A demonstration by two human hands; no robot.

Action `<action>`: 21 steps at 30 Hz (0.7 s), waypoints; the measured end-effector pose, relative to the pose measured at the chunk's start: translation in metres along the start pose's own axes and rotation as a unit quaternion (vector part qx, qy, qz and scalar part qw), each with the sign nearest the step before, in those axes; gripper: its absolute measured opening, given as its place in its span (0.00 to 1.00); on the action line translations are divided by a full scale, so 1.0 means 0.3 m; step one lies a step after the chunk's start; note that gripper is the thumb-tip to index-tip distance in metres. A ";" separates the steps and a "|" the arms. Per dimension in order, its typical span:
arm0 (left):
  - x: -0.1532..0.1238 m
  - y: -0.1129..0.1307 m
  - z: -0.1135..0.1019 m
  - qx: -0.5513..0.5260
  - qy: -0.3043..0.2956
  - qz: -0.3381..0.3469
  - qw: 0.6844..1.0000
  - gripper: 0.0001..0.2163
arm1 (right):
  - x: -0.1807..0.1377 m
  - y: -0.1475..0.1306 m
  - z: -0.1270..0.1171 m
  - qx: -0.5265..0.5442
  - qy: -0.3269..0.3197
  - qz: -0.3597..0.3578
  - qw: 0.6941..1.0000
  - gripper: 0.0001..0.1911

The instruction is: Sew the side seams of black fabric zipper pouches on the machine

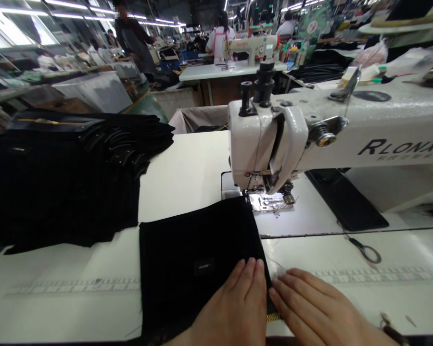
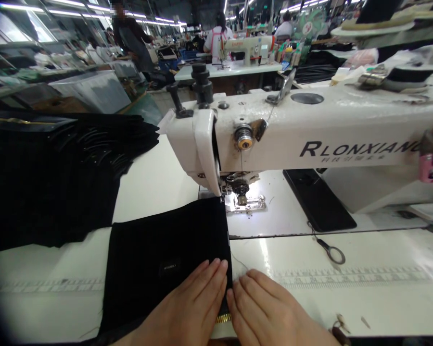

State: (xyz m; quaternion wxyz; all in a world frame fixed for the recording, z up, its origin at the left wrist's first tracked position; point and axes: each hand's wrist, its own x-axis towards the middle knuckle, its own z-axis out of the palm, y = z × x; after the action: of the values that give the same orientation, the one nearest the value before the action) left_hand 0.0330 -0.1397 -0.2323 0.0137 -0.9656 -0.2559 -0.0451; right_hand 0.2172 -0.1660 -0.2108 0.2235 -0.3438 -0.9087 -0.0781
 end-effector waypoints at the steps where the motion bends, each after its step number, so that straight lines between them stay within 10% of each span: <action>1: 0.004 -0.012 -0.012 0.008 0.004 0.004 1.000 0.17 | 0.012 0.006 0.001 0.005 0.004 0.003 1.000 0.25; 13: 0.057 -0.161 -0.012 0.061 0.027 0.054 0.996 0.17 | 0.155 0.149 0.029 0.029 -0.120 -0.070 0.990 0.17; 21: 0.130 -0.255 -0.006 0.084 0.036 0.078 0.993 0.16 | 0.187 0.217 0.097 -0.012 -0.094 -0.056 0.994 0.15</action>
State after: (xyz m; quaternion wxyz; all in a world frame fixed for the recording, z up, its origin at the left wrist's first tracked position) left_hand 0.0286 -0.0541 -0.2266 0.1074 -0.9758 -0.1821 -0.0568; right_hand 0.2127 -0.0753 -0.2116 0.1288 -0.3005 -0.9426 -0.0686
